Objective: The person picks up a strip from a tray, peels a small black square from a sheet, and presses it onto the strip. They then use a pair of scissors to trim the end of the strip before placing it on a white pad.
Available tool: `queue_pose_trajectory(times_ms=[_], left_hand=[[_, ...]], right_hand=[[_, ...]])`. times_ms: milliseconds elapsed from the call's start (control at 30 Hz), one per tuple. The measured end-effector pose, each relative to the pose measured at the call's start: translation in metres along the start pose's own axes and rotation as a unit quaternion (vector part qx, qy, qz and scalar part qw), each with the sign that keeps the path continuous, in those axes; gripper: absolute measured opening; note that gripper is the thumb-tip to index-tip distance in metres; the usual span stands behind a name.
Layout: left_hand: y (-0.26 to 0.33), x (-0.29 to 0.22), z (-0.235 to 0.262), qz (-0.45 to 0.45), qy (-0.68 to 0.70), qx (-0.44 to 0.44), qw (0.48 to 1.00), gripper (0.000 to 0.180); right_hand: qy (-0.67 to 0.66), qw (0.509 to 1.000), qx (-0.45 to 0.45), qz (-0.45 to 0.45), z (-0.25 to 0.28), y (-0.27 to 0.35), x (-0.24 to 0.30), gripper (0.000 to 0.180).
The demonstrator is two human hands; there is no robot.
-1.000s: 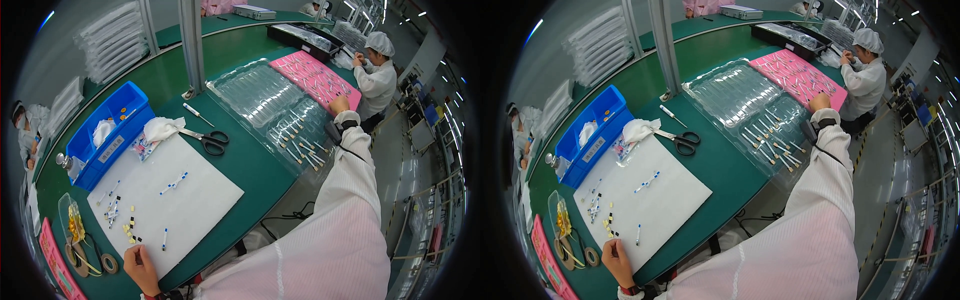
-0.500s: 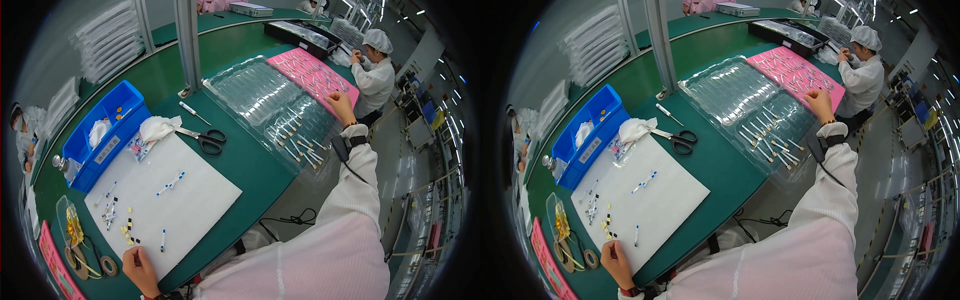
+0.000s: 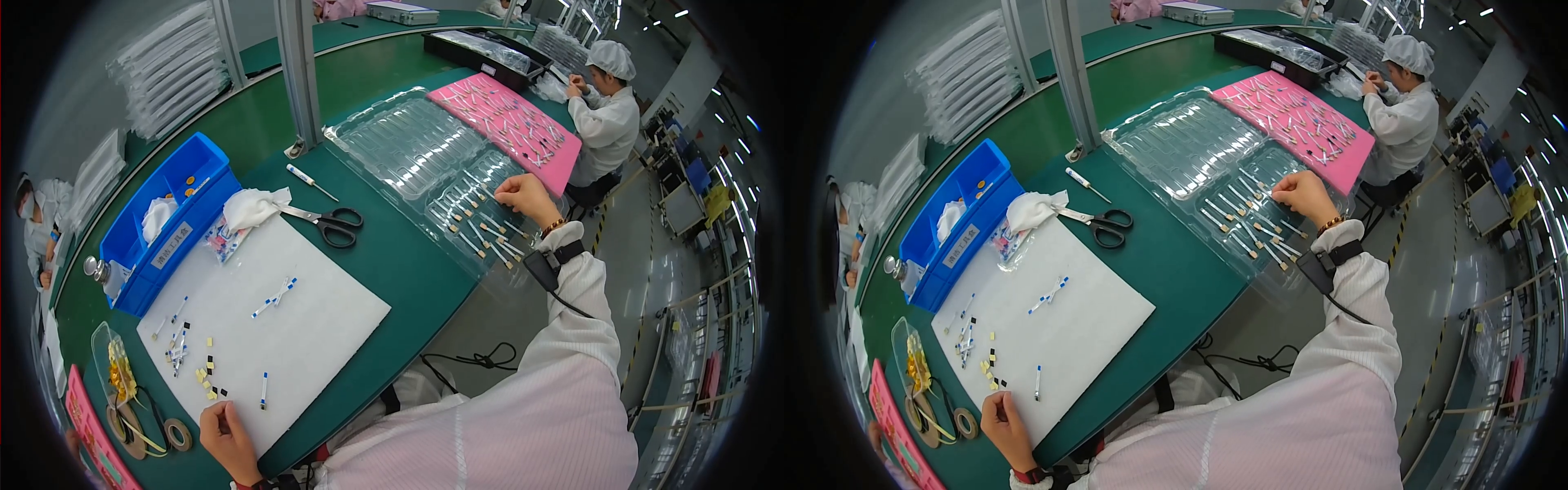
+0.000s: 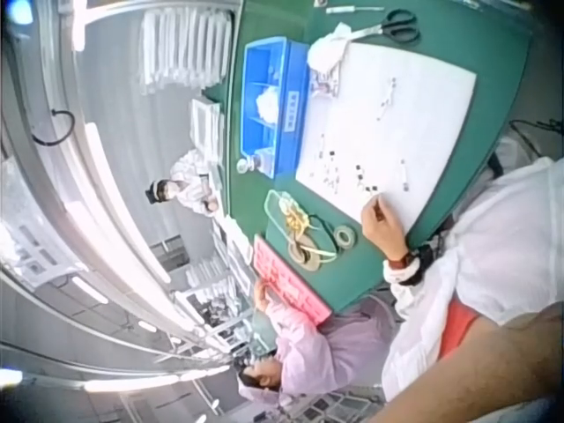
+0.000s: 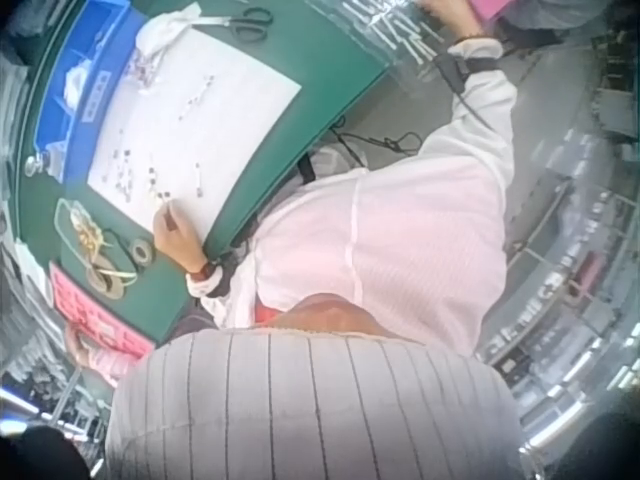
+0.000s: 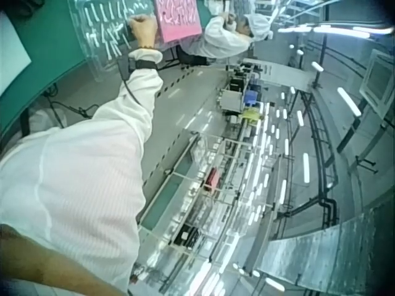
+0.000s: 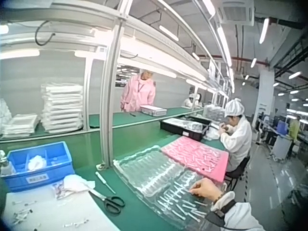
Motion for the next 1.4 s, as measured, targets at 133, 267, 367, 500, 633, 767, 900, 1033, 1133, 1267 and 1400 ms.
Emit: queue_pose_trajectory(times_ms=[133,267,367,500,633,767,900,1033,1133,1267,1400], left_hand=[[0.000,-0.002,0.001,-0.006,0.005,-0.008,1.000,0.014],[0.002,0.000,0.004,-0.005,-0.002,-0.018,1.000,0.014],[0.000,0.001,-0.001,-0.013,0.006,-0.007,1.000,0.014],[0.001,0.004,0.001,0.001,0.002,-0.005,1.000,0.014],[0.001,0.005,0.000,0.001,0.005,-0.012,1.000,0.015],[0.000,0.002,-0.001,0.002,0.002,-0.008,1.000,0.015],[0.002,0.004,0.001,0.010,-0.010,-0.011,1.000,0.015],[0.001,0.002,0.000,0.001,-0.003,-0.014,1.000,0.015],[0.000,0.000,-0.001,0.001,0.000,-0.013,1.000,0.015],[0.001,-0.004,0.004,0.005,-0.011,-0.016,1.000,0.014],[0.001,-0.001,0.002,-0.003,-0.003,-0.019,1.000,0.014]], right_hand=[[-0.020,0.999,-0.027,0.015,0.004,0.002,-0.001,0.015],[-0.053,0.992,-0.113,0.009,0.029,-0.002,-0.002,0.016],[-0.018,0.984,-0.174,0.029,0.083,-0.021,-0.031,0.018],[0.172,0.935,-0.308,0.038,0.138,-0.036,-0.048,0.019],[0.194,0.940,-0.276,0.048,0.140,-0.067,-0.063,0.018],[0.209,0.941,-0.260,0.064,0.136,-0.088,-0.068,0.020],[0.220,0.945,-0.234,0.056,0.114,-0.101,-0.057,0.017],[0.286,0.940,-0.186,0.025,0.114,-0.110,-0.053,0.018],[0.204,0.938,-0.268,0.087,0.121,-0.096,-0.031,0.019],[0.120,0.942,-0.262,0.174,0.097,-0.069,0.020,0.019],[0.014,0.975,-0.118,0.186,0.056,-0.034,0.062,0.016]])
Point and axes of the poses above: each hand's wrist, its own y-axis away from the middle knuckle, its own z-axis out of the back of the hand, x = y × z, the point moved 10 cm from there along -y, towards the middle knuckle, and after that the axes turned 9 degrees about -y, right-handed, at the moved point
